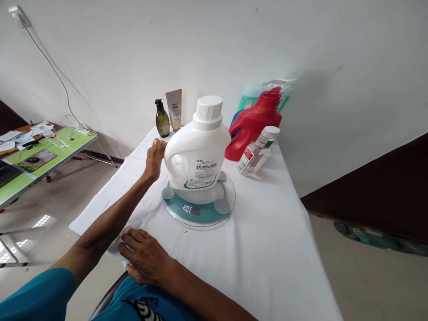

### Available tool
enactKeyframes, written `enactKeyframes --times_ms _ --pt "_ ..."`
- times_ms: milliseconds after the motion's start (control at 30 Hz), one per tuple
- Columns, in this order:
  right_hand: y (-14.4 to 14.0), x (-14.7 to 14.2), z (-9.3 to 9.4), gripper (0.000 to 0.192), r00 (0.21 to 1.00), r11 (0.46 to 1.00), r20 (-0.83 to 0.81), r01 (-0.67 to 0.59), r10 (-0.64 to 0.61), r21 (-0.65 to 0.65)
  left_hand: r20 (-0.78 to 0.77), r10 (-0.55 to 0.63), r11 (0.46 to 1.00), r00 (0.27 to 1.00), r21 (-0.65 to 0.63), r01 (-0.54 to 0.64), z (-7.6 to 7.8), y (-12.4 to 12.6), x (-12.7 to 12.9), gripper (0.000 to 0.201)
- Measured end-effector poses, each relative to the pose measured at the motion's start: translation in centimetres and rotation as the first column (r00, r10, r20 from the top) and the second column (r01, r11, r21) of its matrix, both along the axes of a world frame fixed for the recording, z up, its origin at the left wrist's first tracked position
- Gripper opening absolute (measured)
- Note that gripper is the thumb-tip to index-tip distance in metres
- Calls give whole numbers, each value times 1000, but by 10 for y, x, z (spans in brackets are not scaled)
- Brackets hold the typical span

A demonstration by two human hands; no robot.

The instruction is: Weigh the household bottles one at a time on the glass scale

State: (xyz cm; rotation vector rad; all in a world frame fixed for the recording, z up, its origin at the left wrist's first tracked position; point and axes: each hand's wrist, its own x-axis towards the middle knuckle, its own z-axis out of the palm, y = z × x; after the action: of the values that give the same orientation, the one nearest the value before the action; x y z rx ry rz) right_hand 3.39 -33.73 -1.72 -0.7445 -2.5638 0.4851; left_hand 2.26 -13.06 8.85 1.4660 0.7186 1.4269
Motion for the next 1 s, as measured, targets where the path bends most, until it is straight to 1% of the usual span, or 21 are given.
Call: enactKeyframes --times_ms 100,133,200,233,300,367,467,533,567,600,700,800,900,1000 --pt "-6 1 4 65 999 999 39 -17 16 33 -5 90 996 996 19 -90 -25 12 -15 66" --pt "-9 0 5 67 998 999 51 -28 26 46 -21 119 993 993 -5 -119 -34 15 -20 67" --pt "-14 -1 8 69 996 996 72 -52 47 73 -74 141 988 987 -60 -145 -53 21 -31 69" --pt "-17 -2 9 68 995 995 82 -63 56 81 -105 141 986 984 -79 -150 -61 23 -36 71" --pt "-18 -5 12 60 993 993 91 -87 79 80 -160 141 983 977 -97 -158 -76 27 -45 72" --pt "-13 -6 16 50 992 993 72 -105 100 62 -203 136 982 970 -101 -159 -85 32 -52 73" --pt "4 -3 16 33 998 995 31 -51 49 82 -241 100 984 965 -117 -132 -91 37 -59 73" --pt "17 1 11 17 999 989 41 19 -25 144 -256 86 984 963 -128 -122 -92 39 -61 73" --pt "22 3 8 16 997 982 49 48 -58 183 -259 86 984 962 -131 -123 -92 40 -61 73" --pt "26 5 4 20 995 972 50 69 -82 223 -261 89 983 961 -132 -126 -93 40 -61 73" --pt "27 8 -8 22 993 943 27 103 -118 316 -269 100 982 958 -129 -138 -94 41 -60 72" --pt "21 6 -13 17 987 932 55 121 -149 340 -277 106 981 955 -127 -146 -95 41 -58 71" --pt "17 4 -14 13 979 928 90 141 -182 344 -281 109 980 954 -131 -151 -94 42 -57 71" --pt "16 4 -14 13 978 924 91 144 -188 354 -288 111 979 951 -134 -155 -93 42 -57 71"
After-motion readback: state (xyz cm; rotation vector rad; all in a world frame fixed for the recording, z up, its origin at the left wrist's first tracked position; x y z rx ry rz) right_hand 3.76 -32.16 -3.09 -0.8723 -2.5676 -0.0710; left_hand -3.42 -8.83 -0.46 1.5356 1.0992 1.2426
